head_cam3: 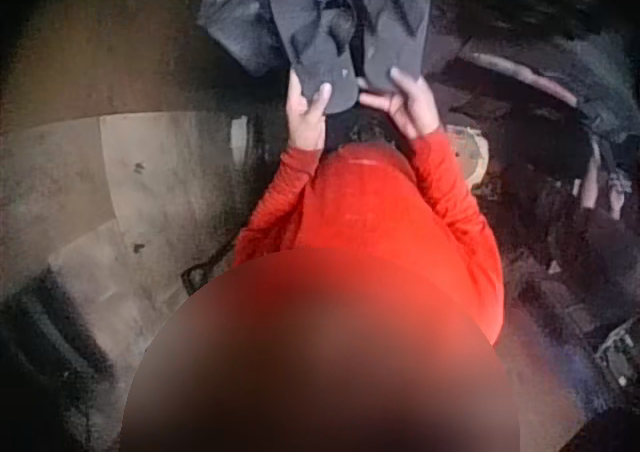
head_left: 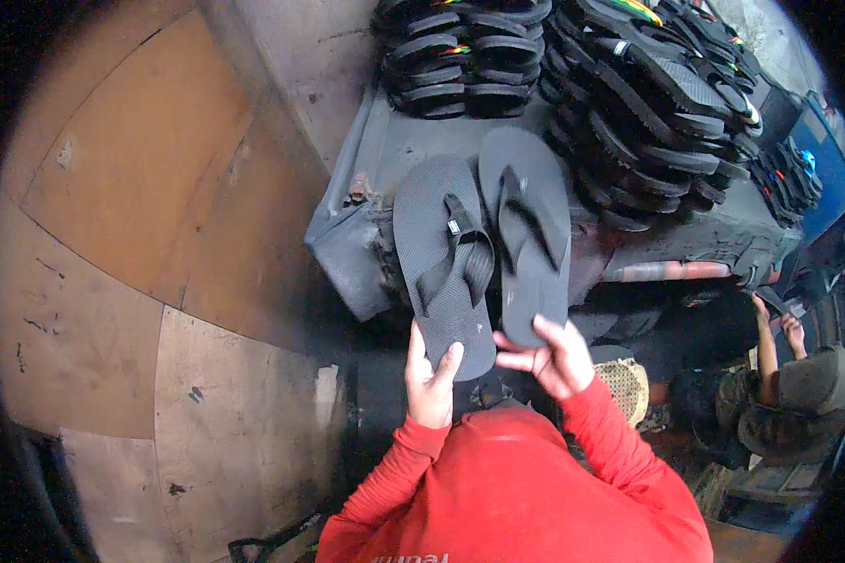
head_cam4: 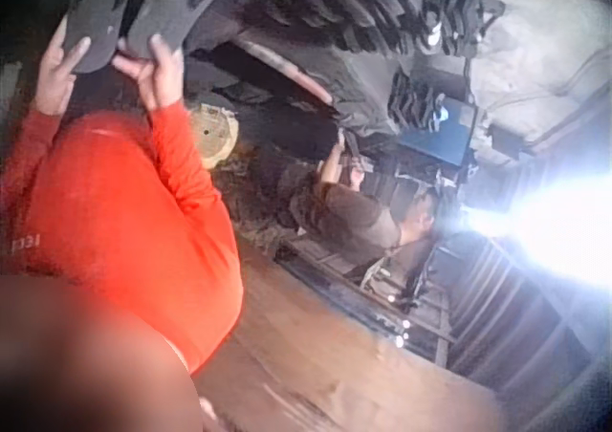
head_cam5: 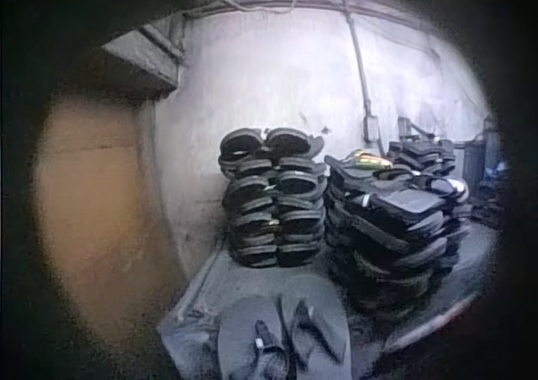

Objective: The person repeatedly picks up a black slipper sole and a white insole, aligns them, and presses them together. They handle multiple pairs one at a time, turning the slippers over to inspect the bond and placing finished pairs aside on a nearby surface.

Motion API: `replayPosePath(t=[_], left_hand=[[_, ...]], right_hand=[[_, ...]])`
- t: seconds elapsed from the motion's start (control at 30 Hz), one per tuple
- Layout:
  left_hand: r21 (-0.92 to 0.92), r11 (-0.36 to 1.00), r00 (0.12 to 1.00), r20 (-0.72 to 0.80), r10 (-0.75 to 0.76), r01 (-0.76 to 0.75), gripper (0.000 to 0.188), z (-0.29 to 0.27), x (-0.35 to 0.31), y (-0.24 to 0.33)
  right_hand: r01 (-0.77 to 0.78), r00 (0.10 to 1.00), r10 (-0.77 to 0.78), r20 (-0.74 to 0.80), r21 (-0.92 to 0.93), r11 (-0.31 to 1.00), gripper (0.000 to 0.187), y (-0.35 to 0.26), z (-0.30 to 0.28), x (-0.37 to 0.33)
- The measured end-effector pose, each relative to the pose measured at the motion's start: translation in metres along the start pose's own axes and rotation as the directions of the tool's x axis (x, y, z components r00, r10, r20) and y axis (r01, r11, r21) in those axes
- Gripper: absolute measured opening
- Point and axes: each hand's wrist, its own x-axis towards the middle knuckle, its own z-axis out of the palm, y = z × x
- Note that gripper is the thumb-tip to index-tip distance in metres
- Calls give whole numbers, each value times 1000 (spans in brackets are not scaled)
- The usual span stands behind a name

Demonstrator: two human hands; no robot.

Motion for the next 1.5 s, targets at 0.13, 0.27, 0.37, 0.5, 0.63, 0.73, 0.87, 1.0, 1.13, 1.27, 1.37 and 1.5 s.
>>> replayPosePath(t=[0.13, 0.27, 0.37, 0.5, 0.63, 0.73, 0.87, 1.0, 1.13, 1.27, 1.37, 1.5], left_hand=[[28, 994, 993, 56, -108, 107, 68, -12, 6, -11], [110, 989, 991, 78, -109, 100, 65, -23, 12, -14], [338, 937, 995, 73, 64, -85, 69, -22, 9, -11], [903, 185, 828, 252, 500, -387, 72, -6, -4, 3], [880, -47, 788, 446, 425, -472, 70, 31, 21, 5], [913, -225, 761, 408, 504, -340, 61, 57, 61, -4], [928, -148, 798, 369, 476, -341, 34, 64, 78, -12], [845, -4, 766, 487, 421, -535, 29, 62, 50, -27], [764, 284, 815, 532, 230, -579, 34, 83, 7, -73], [661, 454, 756, 654, 41, -597, 33, 121, -44, -156], [799, 595, 832, 386, -397, -87, 35, 134, -82, -225], [887, 457, 799, 323, -508, -68, 37, 115, -118, -287]], right_hand=[[-22, 991, -5, 132, 200, 980, 45, 39, -29, -7], [14, 989, -41, 143, 185, 983, 45, 43, -29, -2], [30, 987, -59, 147, 192, 981, 45, 44, -25, -2], [38, 982, -71, 175, 184, 982, 45, 53, -30, -5], [32, 984, -64, 168, 185, 982, 46, 57, -32, -5], [32, 980, -70, 186, 201, 979, 46, 59, -27, -5], [53, 986, -88, 140, 236, 970, 45, 66, -28, -10], [103, 994, -107, 6, 204, 973, 46, 74, -57, -43], [394, 846, -352, -400, 23, 919, 48, 93, -99, -111], [520, 95, -411, -907, -307, 797, 57, 132, -131, -140], [455, -201, -392, -898, -440, 774, 54, 156, -159, -153], [317, -323, -315, -892, -415, 853, 48, 171, -184, -174]])
